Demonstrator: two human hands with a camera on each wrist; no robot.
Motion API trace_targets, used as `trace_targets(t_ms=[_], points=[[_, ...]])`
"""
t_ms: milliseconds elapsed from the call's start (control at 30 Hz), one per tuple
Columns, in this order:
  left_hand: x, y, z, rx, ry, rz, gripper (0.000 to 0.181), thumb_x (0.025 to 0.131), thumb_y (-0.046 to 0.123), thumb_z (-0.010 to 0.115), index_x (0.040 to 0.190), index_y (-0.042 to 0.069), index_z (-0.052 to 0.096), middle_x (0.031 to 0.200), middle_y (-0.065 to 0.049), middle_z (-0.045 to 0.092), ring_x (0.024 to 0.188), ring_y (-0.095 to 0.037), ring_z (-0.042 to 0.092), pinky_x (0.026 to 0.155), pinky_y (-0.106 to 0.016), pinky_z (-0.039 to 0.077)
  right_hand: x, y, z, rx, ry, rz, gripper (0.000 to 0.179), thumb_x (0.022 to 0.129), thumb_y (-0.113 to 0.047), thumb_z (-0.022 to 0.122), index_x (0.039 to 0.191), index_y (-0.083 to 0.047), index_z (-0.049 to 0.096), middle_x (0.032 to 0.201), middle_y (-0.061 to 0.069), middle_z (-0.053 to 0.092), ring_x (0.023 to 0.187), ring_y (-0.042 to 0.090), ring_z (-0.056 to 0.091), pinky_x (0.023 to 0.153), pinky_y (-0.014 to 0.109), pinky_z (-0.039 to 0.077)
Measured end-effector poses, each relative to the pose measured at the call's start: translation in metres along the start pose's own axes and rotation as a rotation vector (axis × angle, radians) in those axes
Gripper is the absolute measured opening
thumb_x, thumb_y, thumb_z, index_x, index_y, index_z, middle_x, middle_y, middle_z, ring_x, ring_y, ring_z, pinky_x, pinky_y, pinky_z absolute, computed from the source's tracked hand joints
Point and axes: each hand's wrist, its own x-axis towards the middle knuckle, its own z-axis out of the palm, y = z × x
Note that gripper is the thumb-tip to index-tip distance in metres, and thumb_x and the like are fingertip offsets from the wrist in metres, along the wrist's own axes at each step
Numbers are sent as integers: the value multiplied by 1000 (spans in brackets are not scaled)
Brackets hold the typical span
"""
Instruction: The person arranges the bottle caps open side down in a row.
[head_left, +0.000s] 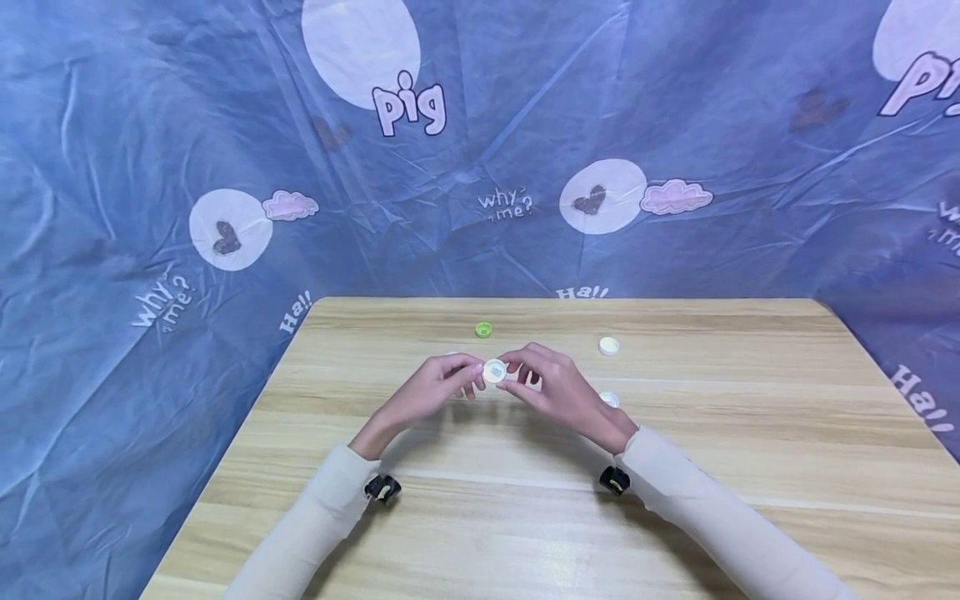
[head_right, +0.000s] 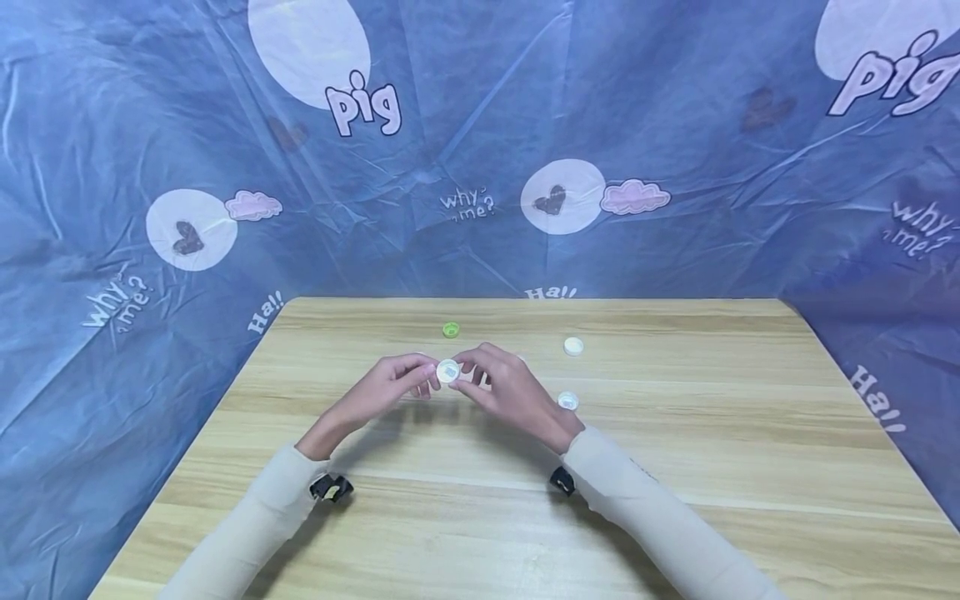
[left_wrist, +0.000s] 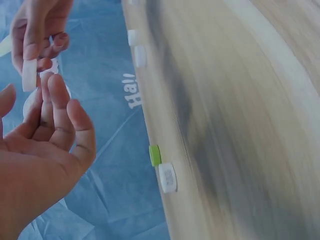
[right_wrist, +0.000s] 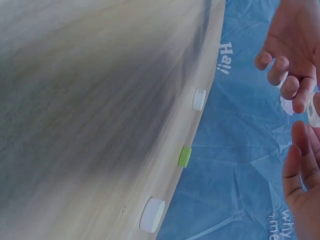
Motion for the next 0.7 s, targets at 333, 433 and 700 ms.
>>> trace_targets(t_ms=[333, 433, 700], points=[[0, 1, -1, -103, -25, -85, 32, 96, 32, 56, 109, 4, 65, 92, -10, 65, 78, -23, 58, 80, -58, 46, -2, -2, -1, -43, -14, -55, 31, 85, -22, 72, 111, -7, 65, 92, -2, 62, 76, 9, 59, 62, 15, 47], [1, 2, 1, -124, -24, -89, 31, 96, 29, 57, 109, 2, 65, 91, -11, 64, 77, -21, 58, 79, -55, 48, -3, -2, -1, -45, -10, -60, 32, 85, -21, 73, 112, -6, 64, 93, -2, 62, 76, 8, 58, 62, 17, 48], [3, 3, 4, -136, -10, -90, 26, 97, 20, 55, 110, -1, 63, 91, -15, 63, 80, -30, 58, 74, -37, 52, -4, -1, -2, -34, -15, -34, 34, 85, -21, 72, 114, -7, 64, 93, -2, 62, 77, 6, 57, 60, 18, 49]])
